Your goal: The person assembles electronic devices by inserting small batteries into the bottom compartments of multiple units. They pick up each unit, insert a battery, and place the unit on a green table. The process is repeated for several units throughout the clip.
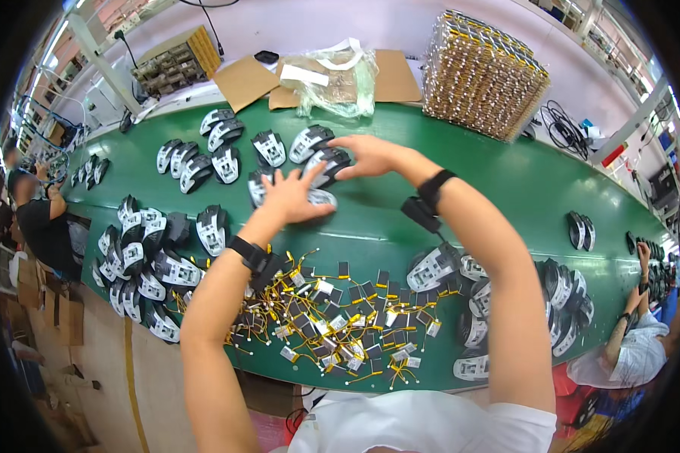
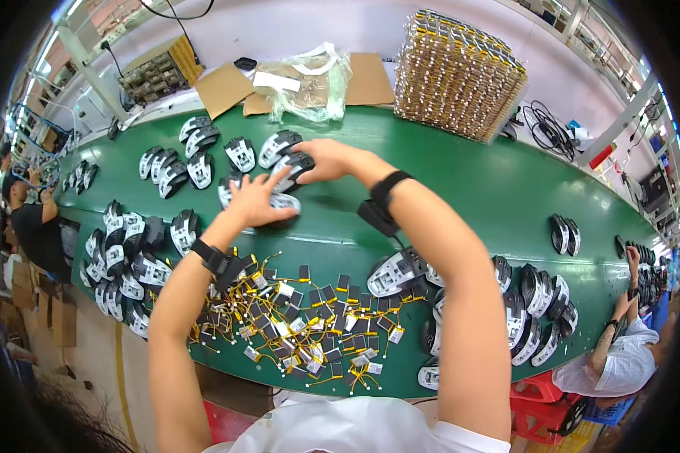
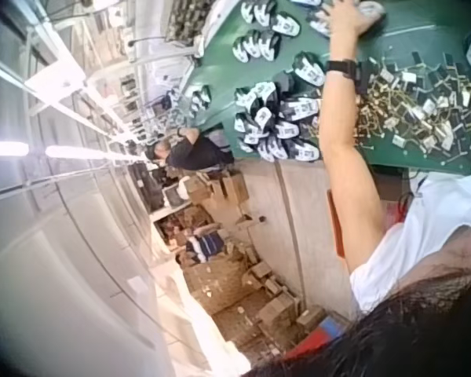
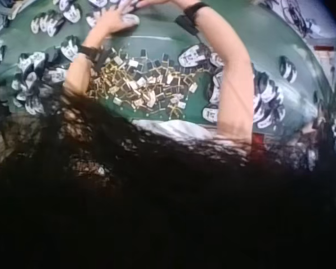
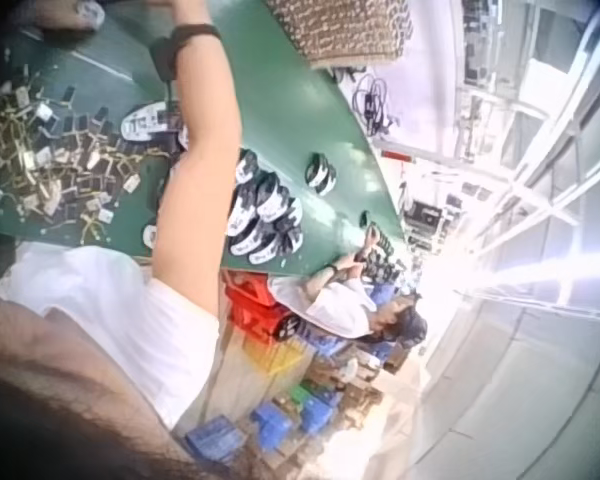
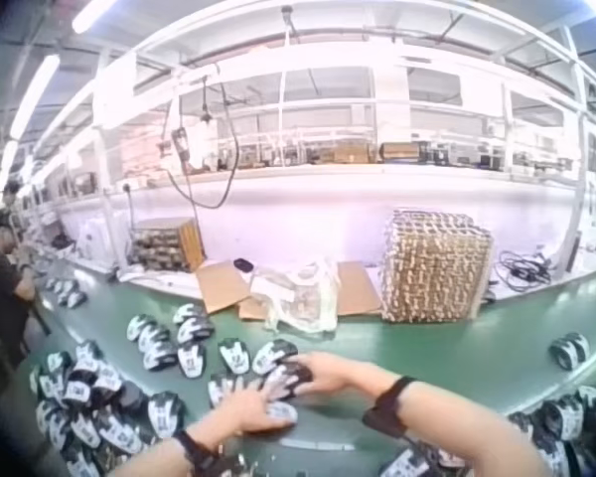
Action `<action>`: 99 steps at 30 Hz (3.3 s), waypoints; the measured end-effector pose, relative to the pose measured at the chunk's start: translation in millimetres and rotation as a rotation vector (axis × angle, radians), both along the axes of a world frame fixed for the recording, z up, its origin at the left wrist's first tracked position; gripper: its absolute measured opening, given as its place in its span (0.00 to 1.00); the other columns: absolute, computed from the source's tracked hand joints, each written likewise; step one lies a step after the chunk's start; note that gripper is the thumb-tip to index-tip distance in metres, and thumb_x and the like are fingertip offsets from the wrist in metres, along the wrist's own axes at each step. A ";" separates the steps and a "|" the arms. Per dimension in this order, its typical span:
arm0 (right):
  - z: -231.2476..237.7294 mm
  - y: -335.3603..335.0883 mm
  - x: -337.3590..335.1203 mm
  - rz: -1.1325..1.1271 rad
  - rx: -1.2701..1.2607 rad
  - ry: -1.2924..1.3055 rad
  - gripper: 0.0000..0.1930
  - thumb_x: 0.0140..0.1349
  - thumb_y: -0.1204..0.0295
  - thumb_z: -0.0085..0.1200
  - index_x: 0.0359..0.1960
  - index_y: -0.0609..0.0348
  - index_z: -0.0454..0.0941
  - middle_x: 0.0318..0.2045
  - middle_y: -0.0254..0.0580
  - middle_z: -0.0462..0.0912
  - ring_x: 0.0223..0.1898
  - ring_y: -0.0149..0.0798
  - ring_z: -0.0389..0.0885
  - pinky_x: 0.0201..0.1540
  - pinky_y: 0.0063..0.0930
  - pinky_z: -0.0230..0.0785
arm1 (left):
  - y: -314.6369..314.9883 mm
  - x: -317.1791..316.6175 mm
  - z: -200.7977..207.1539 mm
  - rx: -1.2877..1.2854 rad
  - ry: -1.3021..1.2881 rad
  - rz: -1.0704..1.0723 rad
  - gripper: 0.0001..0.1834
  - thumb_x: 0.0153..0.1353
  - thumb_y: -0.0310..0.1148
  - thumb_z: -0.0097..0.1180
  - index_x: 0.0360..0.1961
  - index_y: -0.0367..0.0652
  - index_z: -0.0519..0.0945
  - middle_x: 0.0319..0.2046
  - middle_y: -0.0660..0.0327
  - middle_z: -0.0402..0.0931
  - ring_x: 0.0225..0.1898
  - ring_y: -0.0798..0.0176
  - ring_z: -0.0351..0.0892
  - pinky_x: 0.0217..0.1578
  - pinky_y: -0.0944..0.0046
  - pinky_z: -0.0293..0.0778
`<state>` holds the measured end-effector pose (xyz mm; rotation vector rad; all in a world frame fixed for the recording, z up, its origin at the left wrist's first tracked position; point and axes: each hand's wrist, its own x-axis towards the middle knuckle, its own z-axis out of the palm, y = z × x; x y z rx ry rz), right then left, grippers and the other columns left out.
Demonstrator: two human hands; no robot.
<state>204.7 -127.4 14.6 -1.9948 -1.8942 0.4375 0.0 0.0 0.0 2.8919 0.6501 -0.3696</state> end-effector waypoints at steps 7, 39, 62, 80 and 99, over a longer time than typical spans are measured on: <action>61.1 -158.6 -34.6 -0.065 -0.292 0.017 0.21 0.58 0.58 0.61 0.48 0.59 0.80 0.45 0.49 0.84 0.44 0.51 0.84 0.48 0.41 0.76 | 58.9 -21.7 -22.7 0.146 -0.265 0.071 0.45 0.55 0.66 0.55 0.65 0.44 0.68 0.60 0.47 0.72 0.64 0.43 0.67 0.61 0.32 0.58; 21.4 -280.1 -229.5 -0.493 0.520 1.168 0.06 0.70 0.70 0.52 0.36 0.58 0.73 0.58 0.47 0.77 0.45 0.27 0.74 0.48 0.25 0.67 | -157.9 -164.8 76.9 -0.730 -0.719 -0.410 0.37 0.36 0.30 0.74 0.54 0.40 0.77 0.50 0.50 0.72 0.50 0.51 0.77 0.51 0.59 0.74; 27.8 -260.2 -296.1 -0.651 0.607 0.586 0.06 0.58 0.80 0.63 0.37 0.65 0.81 0.27 0.39 0.83 0.24 0.28 0.81 0.24 0.21 0.70 | -231.0 -162.7 14.2 -2.338 -1.073 0.366 0.43 0.68 0.64 0.36 0.70 0.37 0.56 0.49 0.44 0.74 0.44 0.48 0.80 0.45 0.53 0.80; 24.7 -253.9 -308.4 -0.485 0.608 0.265 0.08 0.51 0.80 0.67 0.33 0.61 0.82 0.29 0.40 0.82 0.26 0.38 0.80 0.28 0.30 0.73 | -243.2 -168.4 8.9 -2.280 -0.985 0.459 0.40 0.69 0.61 0.39 0.70 0.41 0.57 0.51 0.44 0.73 0.45 0.51 0.79 0.45 0.56 0.79; 60.4 -242.9 -271.2 0.060 0.447 -0.329 0.14 0.39 0.75 0.57 0.32 0.65 0.78 0.30 0.37 0.72 0.31 0.34 0.73 0.27 0.25 0.66 | -243.2 -172.2 9.4 -2.325 -0.993 0.524 0.31 0.73 0.55 0.34 0.60 0.39 0.70 0.48 0.49 0.78 0.47 0.54 0.80 0.49 0.56 0.77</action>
